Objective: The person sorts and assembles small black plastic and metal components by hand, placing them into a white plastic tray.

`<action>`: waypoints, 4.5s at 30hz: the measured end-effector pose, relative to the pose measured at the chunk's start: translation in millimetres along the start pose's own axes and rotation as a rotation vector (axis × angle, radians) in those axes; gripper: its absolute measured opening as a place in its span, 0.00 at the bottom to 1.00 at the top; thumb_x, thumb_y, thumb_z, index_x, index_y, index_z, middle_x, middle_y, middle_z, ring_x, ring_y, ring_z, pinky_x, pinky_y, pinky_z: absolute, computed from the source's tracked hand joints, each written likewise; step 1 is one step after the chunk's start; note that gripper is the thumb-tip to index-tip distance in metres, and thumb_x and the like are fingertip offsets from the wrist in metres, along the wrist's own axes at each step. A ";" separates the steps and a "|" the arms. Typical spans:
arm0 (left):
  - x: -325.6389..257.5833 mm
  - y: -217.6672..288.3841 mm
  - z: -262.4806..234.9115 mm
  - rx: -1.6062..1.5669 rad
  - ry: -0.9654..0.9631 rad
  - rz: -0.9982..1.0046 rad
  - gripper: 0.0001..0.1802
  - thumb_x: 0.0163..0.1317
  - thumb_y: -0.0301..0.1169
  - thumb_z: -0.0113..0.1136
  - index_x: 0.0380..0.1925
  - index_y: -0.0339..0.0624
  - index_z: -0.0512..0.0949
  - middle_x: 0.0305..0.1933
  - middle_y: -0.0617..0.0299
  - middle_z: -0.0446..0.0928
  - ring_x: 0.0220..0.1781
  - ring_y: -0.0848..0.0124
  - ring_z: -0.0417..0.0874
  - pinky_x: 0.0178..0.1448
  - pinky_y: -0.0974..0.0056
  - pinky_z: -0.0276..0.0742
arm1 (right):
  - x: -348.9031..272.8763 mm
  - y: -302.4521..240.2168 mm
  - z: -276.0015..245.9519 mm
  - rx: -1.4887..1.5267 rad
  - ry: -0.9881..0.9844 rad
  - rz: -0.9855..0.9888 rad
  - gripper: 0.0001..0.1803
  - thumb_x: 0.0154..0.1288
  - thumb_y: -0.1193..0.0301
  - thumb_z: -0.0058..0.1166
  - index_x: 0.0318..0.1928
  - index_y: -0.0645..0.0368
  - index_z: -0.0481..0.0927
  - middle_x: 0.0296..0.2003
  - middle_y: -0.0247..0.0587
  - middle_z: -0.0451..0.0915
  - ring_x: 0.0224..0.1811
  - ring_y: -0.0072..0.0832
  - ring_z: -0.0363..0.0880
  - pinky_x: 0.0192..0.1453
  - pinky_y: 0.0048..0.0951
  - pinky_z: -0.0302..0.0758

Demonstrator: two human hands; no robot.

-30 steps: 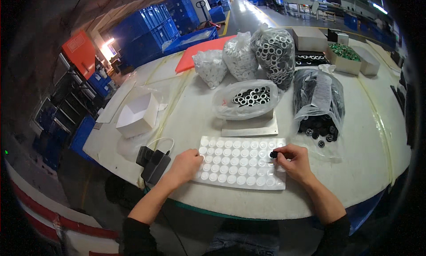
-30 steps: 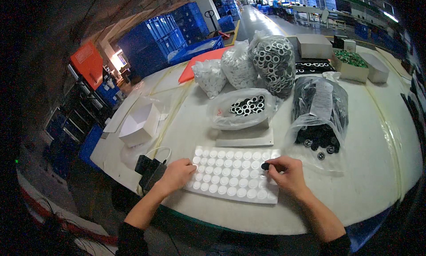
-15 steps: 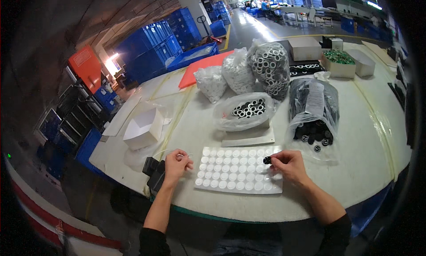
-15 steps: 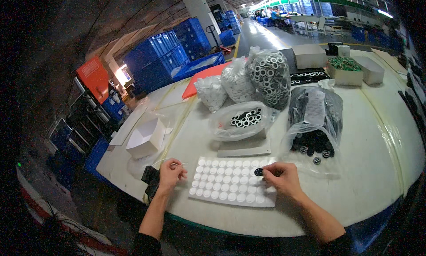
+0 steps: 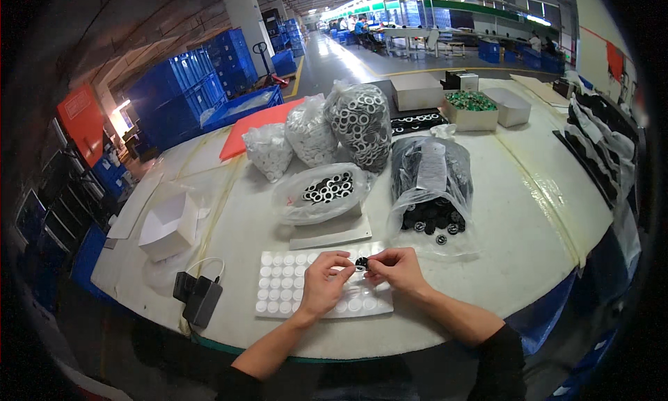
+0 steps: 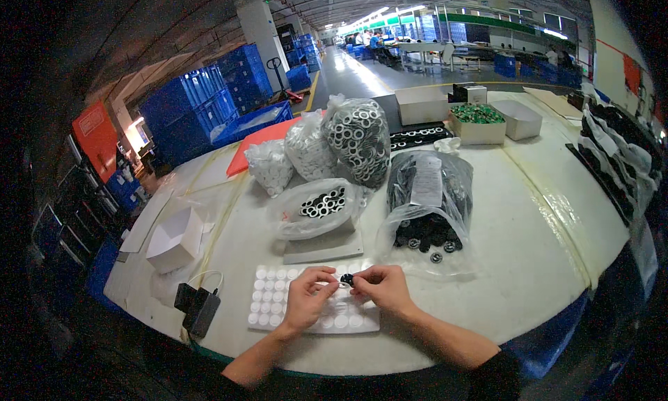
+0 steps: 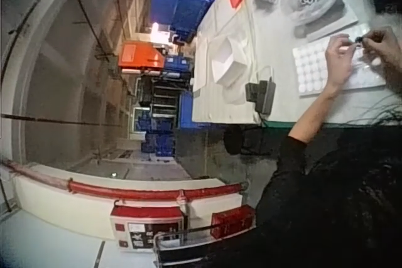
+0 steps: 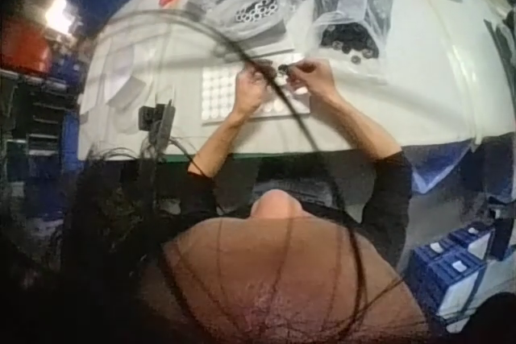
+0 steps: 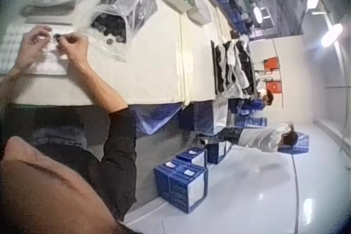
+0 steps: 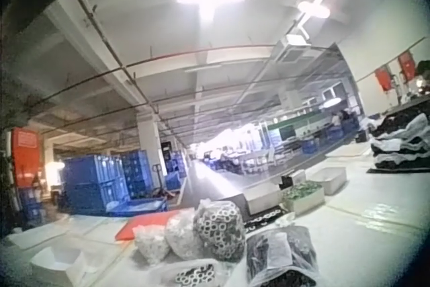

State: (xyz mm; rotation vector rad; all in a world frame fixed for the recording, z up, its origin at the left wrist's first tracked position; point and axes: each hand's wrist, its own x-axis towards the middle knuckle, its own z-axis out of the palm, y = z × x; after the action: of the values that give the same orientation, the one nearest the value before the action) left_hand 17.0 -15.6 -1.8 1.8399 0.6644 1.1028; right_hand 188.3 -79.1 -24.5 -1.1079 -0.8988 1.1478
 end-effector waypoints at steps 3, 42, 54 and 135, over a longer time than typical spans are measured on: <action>-0.5 -3.4 4.3 -0.120 -0.052 -0.233 0.06 0.57 0.26 0.61 0.33 0.34 0.79 0.29 0.62 0.80 0.30 0.76 0.80 0.37 0.72 0.77 | -2.4 -4.6 0.8 0.023 -0.017 0.025 0.09 0.62 0.77 0.55 0.39 0.72 0.78 0.30 0.47 0.81 0.32 0.30 0.83 0.34 0.27 0.83; -2.9 4.4 6.6 -0.411 -0.074 -0.332 0.05 0.56 0.22 0.60 0.31 0.29 0.77 0.30 0.61 0.79 0.30 0.77 0.79 0.35 0.73 0.77 | -14.8 -11.8 8.8 -0.280 -0.002 -0.188 0.06 0.56 0.76 0.60 0.31 0.68 0.80 0.24 0.38 0.81 0.26 0.18 0.80 0.31 0.19 0.77; 9.0 7.6 -6.1 -0.241 -0.256 -0.245 0.07 0.58 0.23 0.58 0.36 0.31 0.78 0.33 0.62 0.80 0.34 0.78 0.79 0.38 0.74 0.74 | -9.5 -13.2 5.4 -0.182 -0.093 -0.119 0.09 0.60 0.74 0.58 0.35 0.70 0.80 0.24 0.38 0.81 0.26 0.19 0.80 0.31 0.19 0.77; -13.2 -32.9 -153.9 1.246 -0.272 0.041 0.06 0.50 0.29 0.56 0.25 0.39 0.78 0.32 0.54 0.76 0.39 0.57 0.77 0.40 0.56 0.75 | -11.2 -11.6 8.9 -0.218 -0.035 -0.162 0.09 0.59 0.79 0.57 0.41 0.67 0.80 0.31 0.45 0.83 0.31 0.24 0.82 0.37 0.23 0.79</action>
State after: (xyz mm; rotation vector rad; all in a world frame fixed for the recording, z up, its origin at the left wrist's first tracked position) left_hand -125.7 52.1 -0.3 2.9541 1.3122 0.3749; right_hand 180.2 -88.9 -11.1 -1.1694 -1.1406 0.9552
